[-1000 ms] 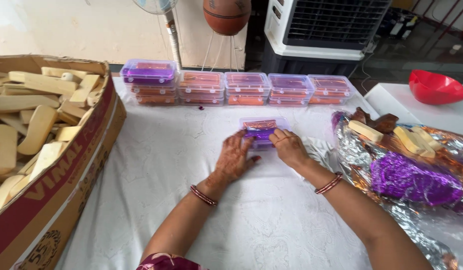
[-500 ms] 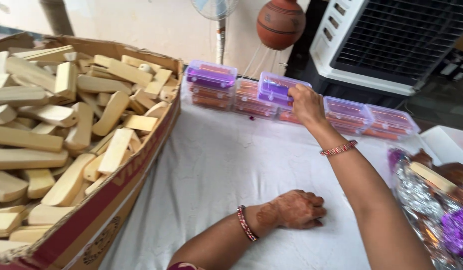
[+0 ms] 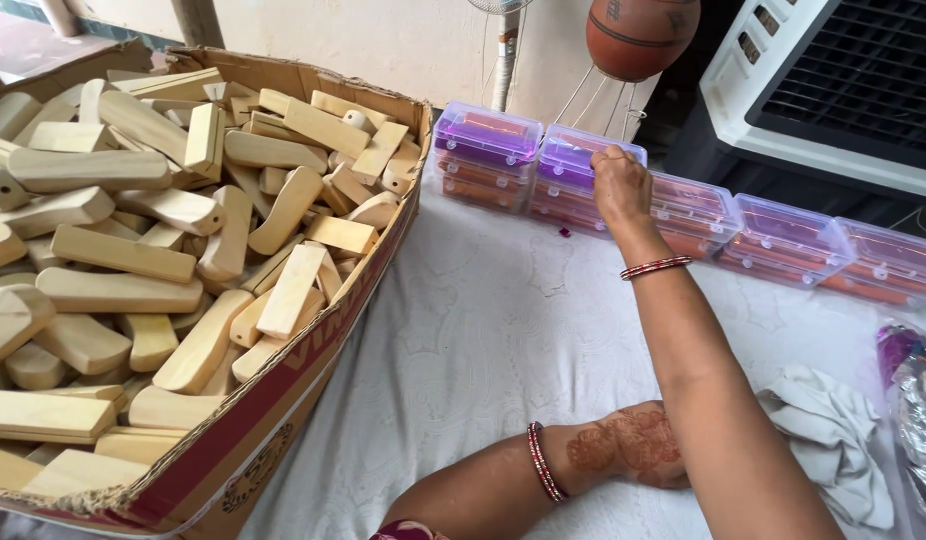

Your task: The person wipes a wooden piece with a white cloth, then wraps a wooden piece in purple foil and presses the foil around it. They then take more wooden pieces one at a time from a cardboard box and wipe each piece with the cloth.

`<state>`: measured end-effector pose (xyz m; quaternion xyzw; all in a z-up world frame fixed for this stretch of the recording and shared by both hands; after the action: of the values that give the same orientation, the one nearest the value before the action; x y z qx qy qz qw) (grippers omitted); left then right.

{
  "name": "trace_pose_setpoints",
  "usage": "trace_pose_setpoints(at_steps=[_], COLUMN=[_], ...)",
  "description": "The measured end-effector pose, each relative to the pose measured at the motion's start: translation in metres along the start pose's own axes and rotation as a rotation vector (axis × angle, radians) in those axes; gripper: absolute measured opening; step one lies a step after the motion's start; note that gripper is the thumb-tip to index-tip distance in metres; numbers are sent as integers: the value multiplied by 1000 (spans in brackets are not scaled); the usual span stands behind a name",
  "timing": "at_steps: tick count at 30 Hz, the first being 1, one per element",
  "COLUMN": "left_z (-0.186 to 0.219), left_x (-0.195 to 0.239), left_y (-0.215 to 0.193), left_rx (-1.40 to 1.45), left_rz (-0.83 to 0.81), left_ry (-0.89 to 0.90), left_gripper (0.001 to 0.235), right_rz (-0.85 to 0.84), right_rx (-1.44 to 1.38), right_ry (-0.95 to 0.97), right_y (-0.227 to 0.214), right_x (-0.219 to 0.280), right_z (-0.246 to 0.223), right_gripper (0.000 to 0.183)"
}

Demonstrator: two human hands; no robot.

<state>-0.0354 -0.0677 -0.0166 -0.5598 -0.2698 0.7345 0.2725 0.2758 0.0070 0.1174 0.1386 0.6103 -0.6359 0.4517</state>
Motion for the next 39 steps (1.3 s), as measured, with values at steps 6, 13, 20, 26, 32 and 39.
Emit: trace_pose_setpoints(at_steps=[6, 13, 20, 26, 32, 39], left_z=[17, 25, 22, 38, 71, 115], left_x=[-9, -13, -13, -2, 122, 258], left_y=[-26, -36, -10, -238, -484, -491], left_rx=[-30, -117, -467, -1462, -1612, -1081], left_rz=[-172, -141, -549, -470, -612, -632], left_ry=[-97, -43, -196, 0, -1038, -1730], left_gripper=[33, 25, 28, 16, 34, 70], right_rz=[32, -471, -863, -715, -467, -319], right_rx=[116, 196, 160, -39, 82, 94], right_ry=[-108, -163, 367, 168, 121, 12], right_y=[-107, -235, -245, -183, -206, -202], right_x=[50, 217, 305, 356, 364, 375], right_z=[-25, 62, 185, 160, 143, 144], right_gripper=[25, 29, 55, 59, 44, 39])
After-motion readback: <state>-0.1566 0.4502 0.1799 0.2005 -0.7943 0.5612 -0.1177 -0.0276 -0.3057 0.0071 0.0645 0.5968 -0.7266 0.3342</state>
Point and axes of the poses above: each hand's wrist, its own x-axis away from the middle knuckle, its own y-axis out of the palm, z = x × y, the point moved 6 cm from there along -x, towards the middle knuckle, and after that the axes turned 6 degrees about x, right-handed, at the moved point
